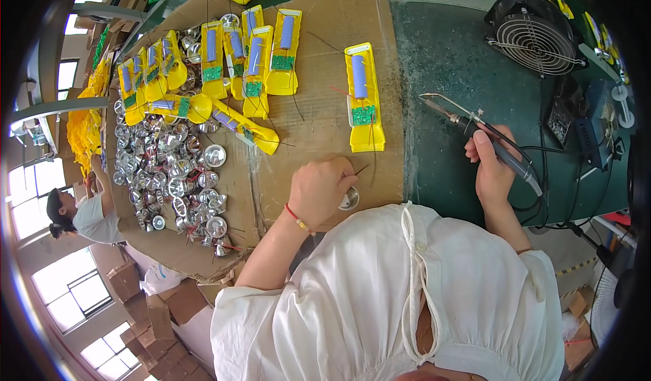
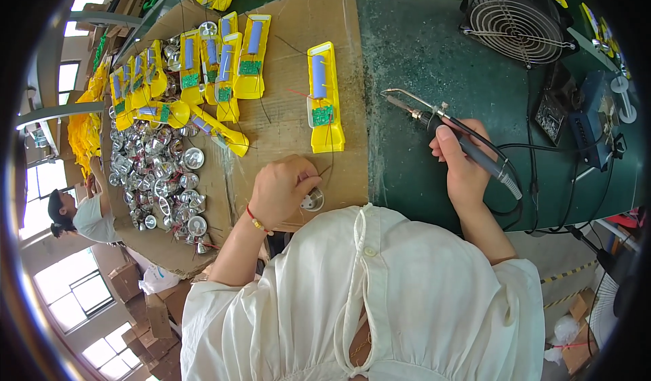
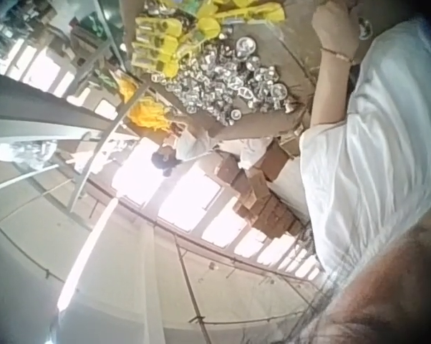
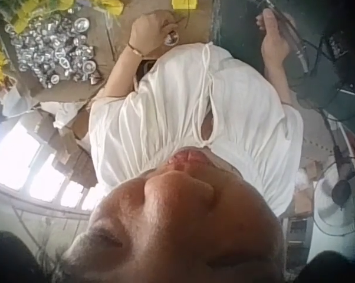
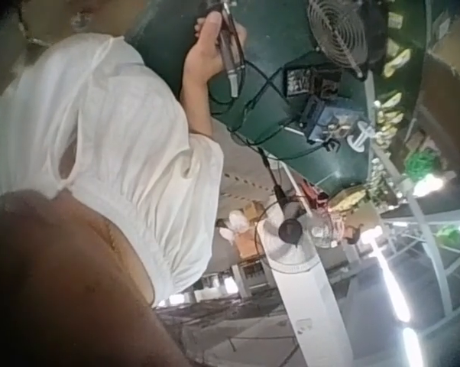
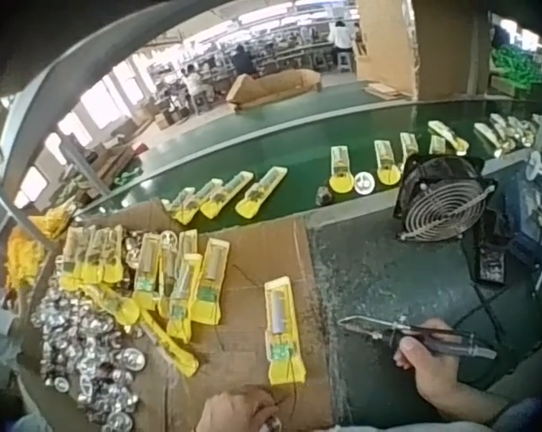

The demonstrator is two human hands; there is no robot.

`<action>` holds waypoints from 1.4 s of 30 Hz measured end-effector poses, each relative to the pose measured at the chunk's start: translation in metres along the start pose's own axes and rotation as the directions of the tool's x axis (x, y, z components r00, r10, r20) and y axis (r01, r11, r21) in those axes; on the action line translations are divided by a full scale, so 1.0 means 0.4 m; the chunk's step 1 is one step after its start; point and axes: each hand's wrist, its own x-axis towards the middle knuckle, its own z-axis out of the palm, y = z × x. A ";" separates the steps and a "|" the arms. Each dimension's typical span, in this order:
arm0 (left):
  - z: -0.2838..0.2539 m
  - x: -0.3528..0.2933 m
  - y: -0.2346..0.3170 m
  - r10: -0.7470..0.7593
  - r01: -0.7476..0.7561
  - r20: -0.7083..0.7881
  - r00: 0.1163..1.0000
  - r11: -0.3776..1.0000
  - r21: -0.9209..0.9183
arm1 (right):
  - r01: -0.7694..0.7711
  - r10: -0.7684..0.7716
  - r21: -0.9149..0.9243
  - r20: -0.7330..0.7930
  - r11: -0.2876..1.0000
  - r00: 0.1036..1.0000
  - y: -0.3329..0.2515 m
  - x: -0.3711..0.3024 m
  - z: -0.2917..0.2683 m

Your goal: Soldering wires onto small circuit boards for portable electronic devices.

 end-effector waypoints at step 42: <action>0.045 0.098 0.035 -0.274 0.020 -0.310 0.911 0.778 -0.628 | 0.036 -0.026 -0.053 0.174 0.998 0.984 -0.019 -0.036 0.085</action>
